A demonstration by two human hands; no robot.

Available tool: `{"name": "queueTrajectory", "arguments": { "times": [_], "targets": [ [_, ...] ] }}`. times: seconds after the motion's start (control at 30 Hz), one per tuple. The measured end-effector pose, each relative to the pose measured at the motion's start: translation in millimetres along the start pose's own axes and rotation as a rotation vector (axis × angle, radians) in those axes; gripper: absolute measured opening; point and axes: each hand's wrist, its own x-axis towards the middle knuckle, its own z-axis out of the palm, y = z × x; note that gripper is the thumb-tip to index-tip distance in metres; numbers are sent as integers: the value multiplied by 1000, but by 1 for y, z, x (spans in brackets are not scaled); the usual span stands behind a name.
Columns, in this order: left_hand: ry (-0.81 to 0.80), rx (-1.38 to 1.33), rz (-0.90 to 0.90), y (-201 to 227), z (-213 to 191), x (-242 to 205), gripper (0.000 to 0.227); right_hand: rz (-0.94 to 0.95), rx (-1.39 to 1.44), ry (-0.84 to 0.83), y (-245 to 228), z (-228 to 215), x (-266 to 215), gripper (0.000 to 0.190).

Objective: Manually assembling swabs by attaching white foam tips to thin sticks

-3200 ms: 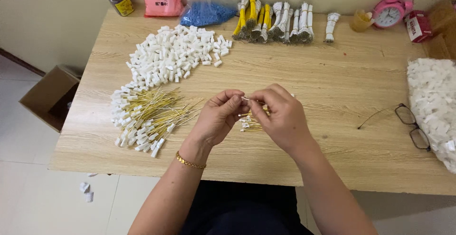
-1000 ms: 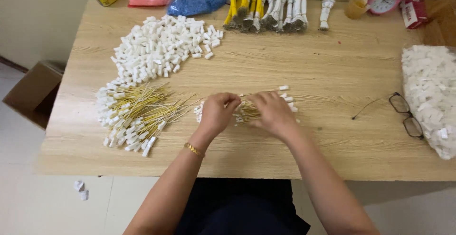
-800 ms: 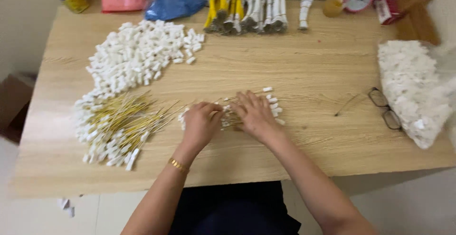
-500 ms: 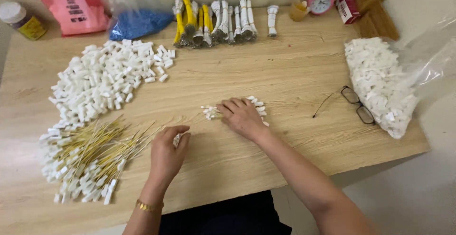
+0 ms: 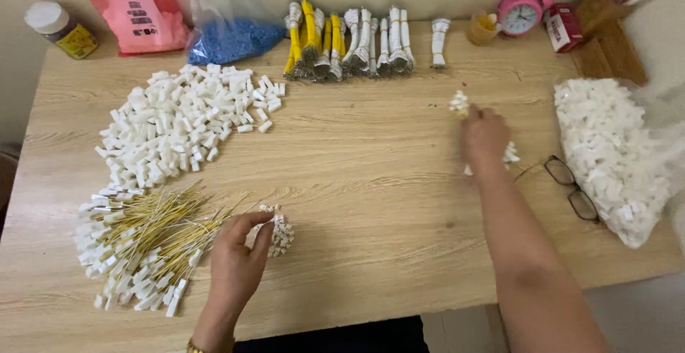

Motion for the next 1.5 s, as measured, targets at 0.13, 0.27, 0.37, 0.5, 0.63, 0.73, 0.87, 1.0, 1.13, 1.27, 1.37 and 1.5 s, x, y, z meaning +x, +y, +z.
{"name": "queueTrajectory", "arguments": {
  "times": [0.13,0.27,0.37,0.5,0.63,0.73,0.87,1.0,1.13,1.27,1.37,1.5],
  "targets": [
    [50,10,9,-14,-9,2,11,344,263,-243,37,26,28,39],
    [151,19,-126,-21,-41,7,11,383,-42,-338,35,32,33,50],
    [310,150,-69,-50,-66,7,11,34,64,-11,-21,-13,9,59],
    [266,525,-119,-74,-92,5,42,-266,566,81,-111,-31,-36,50],
    [117,552,-192,-57,-113,-4,82,-234,694,-343,-229,-177,-100,45],
    [66,466,-255,-57,-124,-14,97,-475,813,-357,-280,-191,-134,44],
    [252,339,-273,-97,-128,-27,87,-904,805,-186,-335,-182,-155,60],
    [472,158,-341,-150,-130,-29,67,-1161,521,-354,-383,-214,-156,96],
    [482,69,-415,-154,-147,-12,68,-1226,324,-405,-435,-215,-142,112],
    [382,87,-376,-163,-149,3,63,-1257,224,-475,-469,-232,-120,124],
    [281,144,-379,-173,-146,2,65,-1227,168,-569,-480,-236,-111,128],
    [241,205,-401,-184,-138,-7,69,-1244,181,-490,-493,-189,-117,128]
  ]
}}
